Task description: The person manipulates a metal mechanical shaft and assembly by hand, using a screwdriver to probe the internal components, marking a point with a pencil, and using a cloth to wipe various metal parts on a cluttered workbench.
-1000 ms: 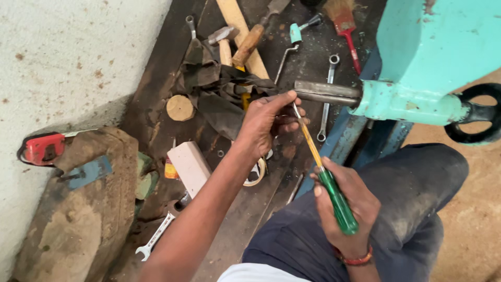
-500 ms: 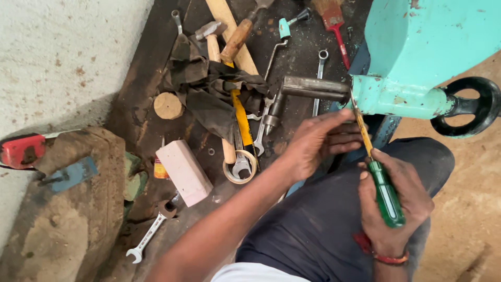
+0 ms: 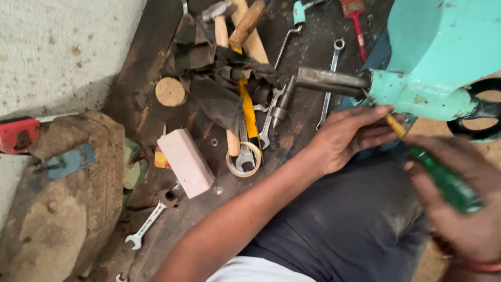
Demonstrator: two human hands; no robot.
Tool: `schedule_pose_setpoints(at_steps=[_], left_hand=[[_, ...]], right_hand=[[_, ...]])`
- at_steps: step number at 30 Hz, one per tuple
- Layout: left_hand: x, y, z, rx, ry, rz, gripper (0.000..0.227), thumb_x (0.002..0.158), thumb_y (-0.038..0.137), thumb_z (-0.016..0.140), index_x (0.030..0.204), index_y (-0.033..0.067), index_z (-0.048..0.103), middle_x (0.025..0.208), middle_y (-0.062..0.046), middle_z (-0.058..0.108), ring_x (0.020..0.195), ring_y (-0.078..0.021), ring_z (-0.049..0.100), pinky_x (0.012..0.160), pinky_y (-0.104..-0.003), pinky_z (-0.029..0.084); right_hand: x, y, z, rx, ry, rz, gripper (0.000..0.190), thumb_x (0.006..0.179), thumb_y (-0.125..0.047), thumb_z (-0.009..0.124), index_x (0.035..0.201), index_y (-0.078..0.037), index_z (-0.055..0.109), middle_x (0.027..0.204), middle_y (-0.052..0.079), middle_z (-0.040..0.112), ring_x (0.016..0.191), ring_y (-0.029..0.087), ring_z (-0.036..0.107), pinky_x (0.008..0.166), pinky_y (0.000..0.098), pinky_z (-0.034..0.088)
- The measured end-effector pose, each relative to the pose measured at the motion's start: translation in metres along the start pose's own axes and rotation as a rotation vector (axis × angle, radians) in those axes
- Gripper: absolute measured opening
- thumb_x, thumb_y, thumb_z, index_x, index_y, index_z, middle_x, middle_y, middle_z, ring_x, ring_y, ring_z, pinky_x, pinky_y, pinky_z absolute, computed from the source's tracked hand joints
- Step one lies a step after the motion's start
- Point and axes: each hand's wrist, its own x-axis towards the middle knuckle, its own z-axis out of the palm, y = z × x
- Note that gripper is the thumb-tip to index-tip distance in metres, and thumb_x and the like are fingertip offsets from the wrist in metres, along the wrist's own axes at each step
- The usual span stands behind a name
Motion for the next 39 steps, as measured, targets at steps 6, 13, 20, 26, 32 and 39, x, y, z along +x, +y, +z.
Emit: schedule_pose_setpoints(at_steps=[6,13,20,26,32,39], left_hand=[[0.011,-0.009,-0.004,-0.158,-0.119,0.068,0.034,0.110,0.014,0.064,0.129,-0.0127,0.058,0.132,-0.027,0.064,0.124,-0.0353,0.064,0.109,-0.043,0.056],[0.023,-0.014,-0.003,-0.186,-0.099,0.061,0.029,0.111,0.012,0.062,0.128,-0.0121,0.059,0.136,-0.027,0.062,0.127,-0.0348,0.063,0.108,-0.042,0.052],[0.025,-0.017,0.003,-0.186,-0.074,0.083,0.032,0.113,0.013,0.062,0.128,-0.0140,0.057,0.135,-0.027,0.063,0.123,-0.0363,0.064,0.109,-0.043,0.056],[0.025,-0.017,0.005,-0.205,-0.029,0.105,0.033,0.110,0.012,0.063,0.127,-0.0150,0.057,0.131,-0.027,0.064,0.119,-0.0399,0.065,0.106,-0.043,0.057],[0.028,-0.015,0.007,-0.218,-0.022,0.132,0.033,0.110,0.010,0.065,0.124,-0.0181,0.057,0.127,-0.029,0.064,0.120,-0.0407,0.065,0.104,-0.042,0.053],[0.027,-0.014,0.009,-0.218,-0.015,0.144,0.034,0.109,0.010,0.065,0.123,-0.0198,0.055,0.126,-0.033,0.062,0.121,-0.0416,0.064,0.106,-0.042,0.053]], right_hand=[[0.040,0.026,-0.019,-0.360,-0.147,-0.155,0.041,0.088,-0.010,0.077,0.125,0.006,0.071,0.095,0.018,0.069,0.082,0.025,0.070,0.072,0.0360,0.057],[0.041,0.126,0.015,0.270,-0.252,0.336,0.044,0.116,-0.033,0.048,0.137,0.005,0.054,0.111,0.015,0.063,0.108,0.020,0.060,0.100,0.0344,0.043],[0.054,0.142,0.001,0.278,-0.142,0.302,0.049,0.110,-0.027,0.053,0.147,0.006,0.052,0.115,0.019,0.065,0.104,0.027,0.067,0.100,0.0393,0.054],[0.076,0.210,0.010,0.368,-0.181,0.419,0.056,0.106,-0.030,0.063,0.147,0.007,0.052,0.115,0.019,0.066,0.106,0.027,0.068,0.103,0.0392,0.055],[0.078,0.221,0.009,0.332,-0.178,0.425,0.062,0.106,-0.037,0.067,0.145,0.010,0.051,0.111,0.021,0.066,0.103,0.029,0.069,0.103,0.0410,0.056],[0.082,0.241,0.008,0.398,-0.200,0.317,0.057,0.113,-0.035,0.061,0.143,0.012,0.049,0.113,0.020,0.066,0.105,0.027,0.069,0.105,0.0400,0.055]])
